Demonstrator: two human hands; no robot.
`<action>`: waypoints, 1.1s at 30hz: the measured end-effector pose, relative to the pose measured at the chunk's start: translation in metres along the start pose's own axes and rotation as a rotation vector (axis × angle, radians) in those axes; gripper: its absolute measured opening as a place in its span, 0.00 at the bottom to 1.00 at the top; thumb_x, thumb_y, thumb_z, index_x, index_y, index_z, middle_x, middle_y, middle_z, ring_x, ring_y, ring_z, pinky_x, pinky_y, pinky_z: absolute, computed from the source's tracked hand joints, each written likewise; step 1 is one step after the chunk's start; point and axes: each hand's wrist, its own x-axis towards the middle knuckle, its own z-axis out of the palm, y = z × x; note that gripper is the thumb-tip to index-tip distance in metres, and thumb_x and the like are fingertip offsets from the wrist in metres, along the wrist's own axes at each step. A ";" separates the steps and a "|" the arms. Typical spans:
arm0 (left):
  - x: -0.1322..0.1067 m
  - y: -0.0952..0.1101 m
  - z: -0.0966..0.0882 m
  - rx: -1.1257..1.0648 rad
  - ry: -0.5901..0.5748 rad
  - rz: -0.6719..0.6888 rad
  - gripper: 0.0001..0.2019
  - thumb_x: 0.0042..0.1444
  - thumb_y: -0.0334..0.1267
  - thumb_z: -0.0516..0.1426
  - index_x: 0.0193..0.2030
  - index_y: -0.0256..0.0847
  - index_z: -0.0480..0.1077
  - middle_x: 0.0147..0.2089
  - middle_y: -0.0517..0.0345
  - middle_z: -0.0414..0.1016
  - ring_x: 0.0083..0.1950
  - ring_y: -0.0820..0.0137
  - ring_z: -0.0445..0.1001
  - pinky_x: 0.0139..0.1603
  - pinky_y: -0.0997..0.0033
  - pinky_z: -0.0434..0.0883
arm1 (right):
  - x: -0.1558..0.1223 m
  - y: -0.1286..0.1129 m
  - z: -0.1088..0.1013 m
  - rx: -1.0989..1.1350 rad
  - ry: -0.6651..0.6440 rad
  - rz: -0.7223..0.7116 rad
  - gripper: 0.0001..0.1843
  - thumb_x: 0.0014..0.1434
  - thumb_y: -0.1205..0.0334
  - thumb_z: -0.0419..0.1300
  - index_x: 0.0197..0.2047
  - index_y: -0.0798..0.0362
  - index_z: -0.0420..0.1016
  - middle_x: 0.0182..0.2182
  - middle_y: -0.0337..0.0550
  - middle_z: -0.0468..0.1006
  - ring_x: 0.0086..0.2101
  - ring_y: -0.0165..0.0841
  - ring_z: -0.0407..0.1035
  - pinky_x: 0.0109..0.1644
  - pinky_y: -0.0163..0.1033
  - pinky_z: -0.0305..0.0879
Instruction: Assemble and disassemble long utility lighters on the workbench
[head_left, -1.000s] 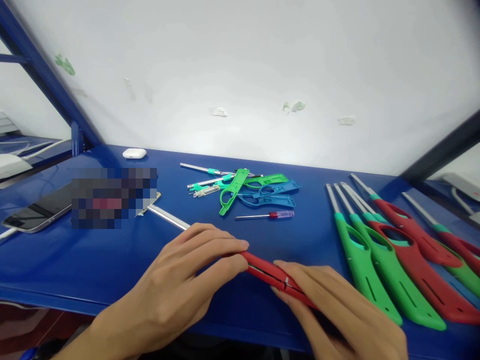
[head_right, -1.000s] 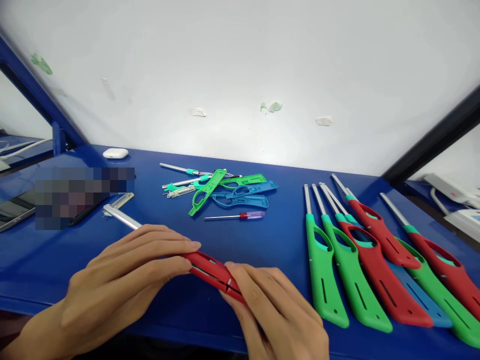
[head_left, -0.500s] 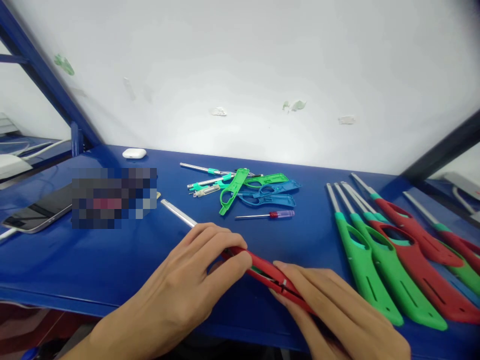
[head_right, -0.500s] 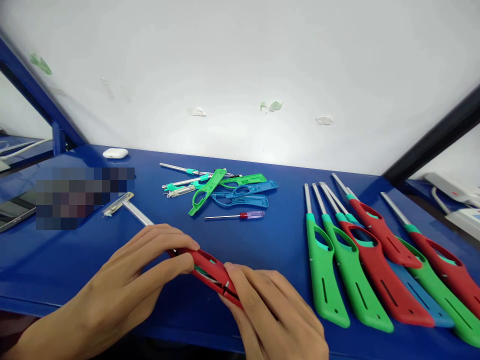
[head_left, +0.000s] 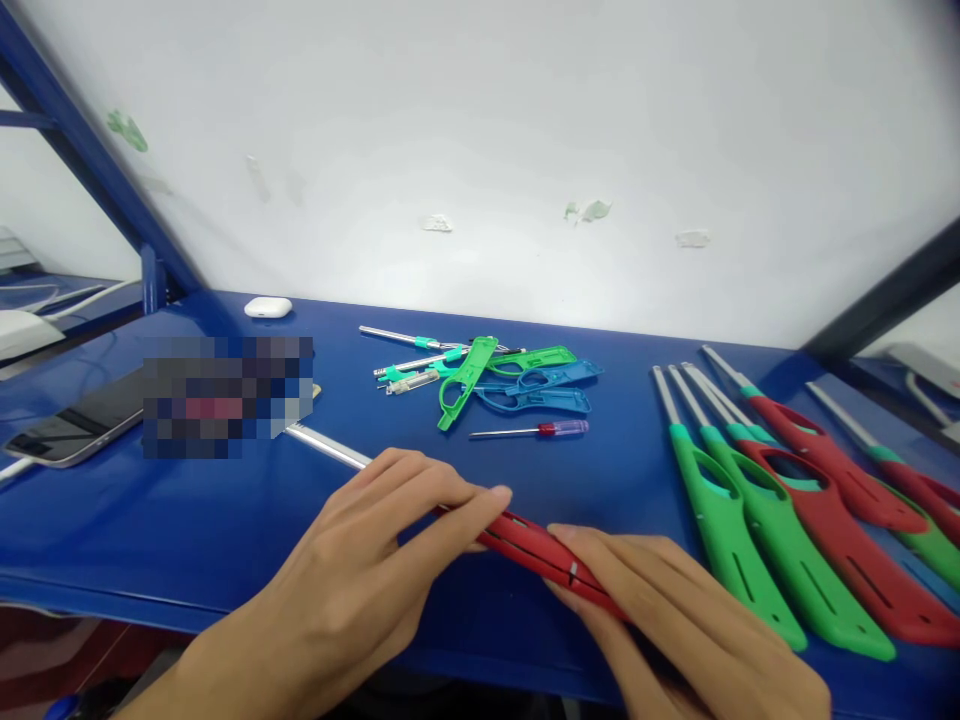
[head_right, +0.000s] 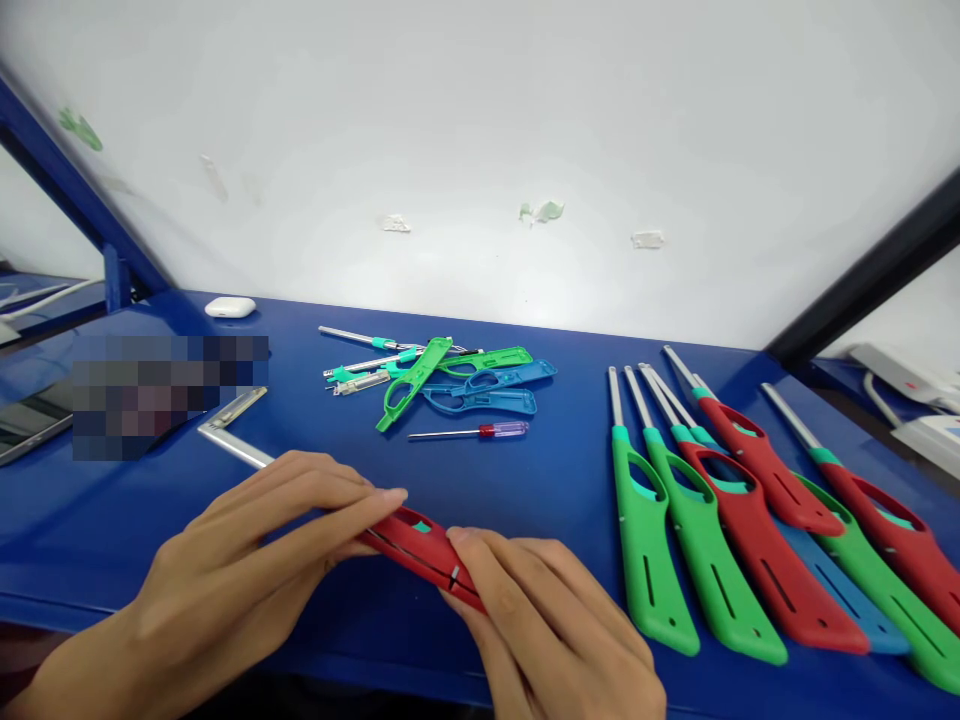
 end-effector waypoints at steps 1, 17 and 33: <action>0.000 0.000 -0.001 -0.010 -0.015 0.001 0.27 0.62 0.12 0.52 0.64 0.36 0.70 0.49 0.52 0.77 0.48 0.67 0.74 0.52 0.66 0.72 | 0.000 0.000 0.000 0.001 -0.004 -0.003 0.16 0.67 0.73 0.64 0.56 0.54 0.78 0.46 0.39 0.86 0.43 0.31 0.80 0.57 0.35 0.75; -0.003 0.000 -0.004 -0.017 -0.028 -0.035 0.26 0.64 0.13 0.53 0.62 0.40 0.74 0.48 0.57 0.79 0.46 0.70 0.73 0.53 0.67 0.70 | 0.000 0.002 -0.001 0.031 -0.063 0.039 0.16 0.66 0.71 0.65 0.56 0.52 0.78 0.46 0.39 0.86 0.42 0.31 0.81 0.51 0.33 0.79; 0.003 -0.010 -0.014 0.046 -0.104 0.026 0.21 0.69 0.20 0.53 0.61 0.44 0.73 0.54 0.53 0.78 0.52 0.67 0.76 0.55 0.68 0.73 | 0.003 0.005 -0.008 0.283 -0.096 0.240 0.15 0.65 0.66 0.68 0.53 0.45 0.81 0.43 0.31 0.88 0.35 0.28 0.84 0.42 0.22 0.78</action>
